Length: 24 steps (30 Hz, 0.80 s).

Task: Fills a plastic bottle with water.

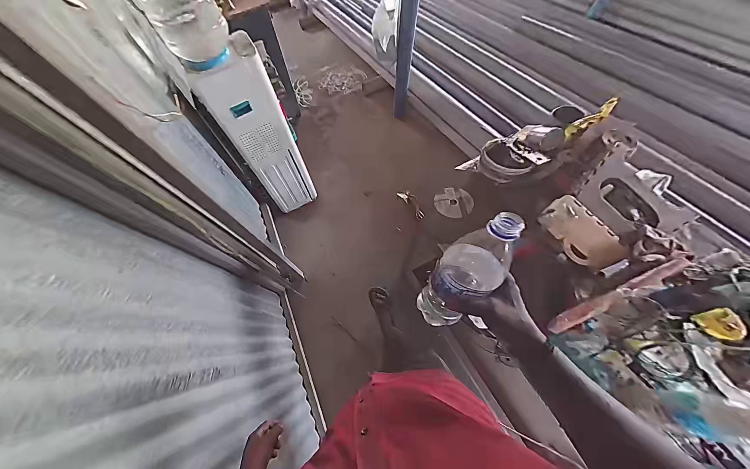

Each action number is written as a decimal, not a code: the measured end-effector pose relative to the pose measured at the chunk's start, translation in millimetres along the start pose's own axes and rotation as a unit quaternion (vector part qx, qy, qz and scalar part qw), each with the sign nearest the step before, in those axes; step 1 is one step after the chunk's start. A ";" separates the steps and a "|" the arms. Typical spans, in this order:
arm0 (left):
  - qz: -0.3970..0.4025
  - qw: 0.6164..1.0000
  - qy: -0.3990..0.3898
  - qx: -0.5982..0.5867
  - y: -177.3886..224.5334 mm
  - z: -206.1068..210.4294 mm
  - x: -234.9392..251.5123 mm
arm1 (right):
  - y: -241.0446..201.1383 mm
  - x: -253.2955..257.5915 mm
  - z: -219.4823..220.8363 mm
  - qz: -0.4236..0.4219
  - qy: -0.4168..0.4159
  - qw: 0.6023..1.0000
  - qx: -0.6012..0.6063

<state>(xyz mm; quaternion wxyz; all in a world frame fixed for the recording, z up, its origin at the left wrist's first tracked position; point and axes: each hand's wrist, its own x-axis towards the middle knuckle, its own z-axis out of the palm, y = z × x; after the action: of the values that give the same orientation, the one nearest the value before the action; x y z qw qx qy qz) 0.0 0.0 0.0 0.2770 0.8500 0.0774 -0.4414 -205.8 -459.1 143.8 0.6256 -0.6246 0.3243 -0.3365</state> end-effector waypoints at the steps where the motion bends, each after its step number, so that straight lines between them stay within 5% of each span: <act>1: -0.010 1.000 0.003 -0.018 23.8 0.1 17.7 | 10.5 32.9 6.8 -0.001 -0.011 1.000 -0.003; 3: -0.021 0.998 -0.003 -0.051 46.5 -2.5 77.8 | 24.9 105.6 23.6 -0.009 -0.030 1.000 -0.004; 6: 0.017 0.990 0.026 -0.138 10.0 -0.6 177.9 | 26.9 209.4 53.4 0.029 -0.047 0.998 0.015; 7: 0.027 0.988 0.028 -0.149 29.2 -6.1 191.7 | 25.4 244.1 63.1 0.039 -0.051 0.998 0.015; 8: 0.024 0.989 0.029 -0.144 69.4 -14.7 188.7 | 23.4 275.8 72.0 0.048 -0.055 0.997 0.011; 11: 0.001 0.993 0.057 -0.103 287.9 -37.1 126.5 | 15.8 365.9 96.0 0.065 -0.050 0.996 0.021; 13: 0.044 0.987 0.092 -0.123 381.3 -48.4 122.3 | 13.8 417.9 111.8 0.060 -0.028 0.997 0.032; 19: 0.174 0.964 0.037 -0.197 560.6 -80.4 226.5 | 35.0 553.1 151.9 0.011 0.046 0.999 0.018; 24: 0.170 0.964 -0.056 -0.196 696.5 -107.9 327.4 | 39.1 635.1 172.6 0.031 0.140 0.990 0.009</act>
<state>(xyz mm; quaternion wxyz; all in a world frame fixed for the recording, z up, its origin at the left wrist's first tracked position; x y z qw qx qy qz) 534.2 -560.1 70.1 0.5129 0.7538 0.0014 -0.4107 295.2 -886.9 115.6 0.5896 -0.5552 0.4248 -0.4045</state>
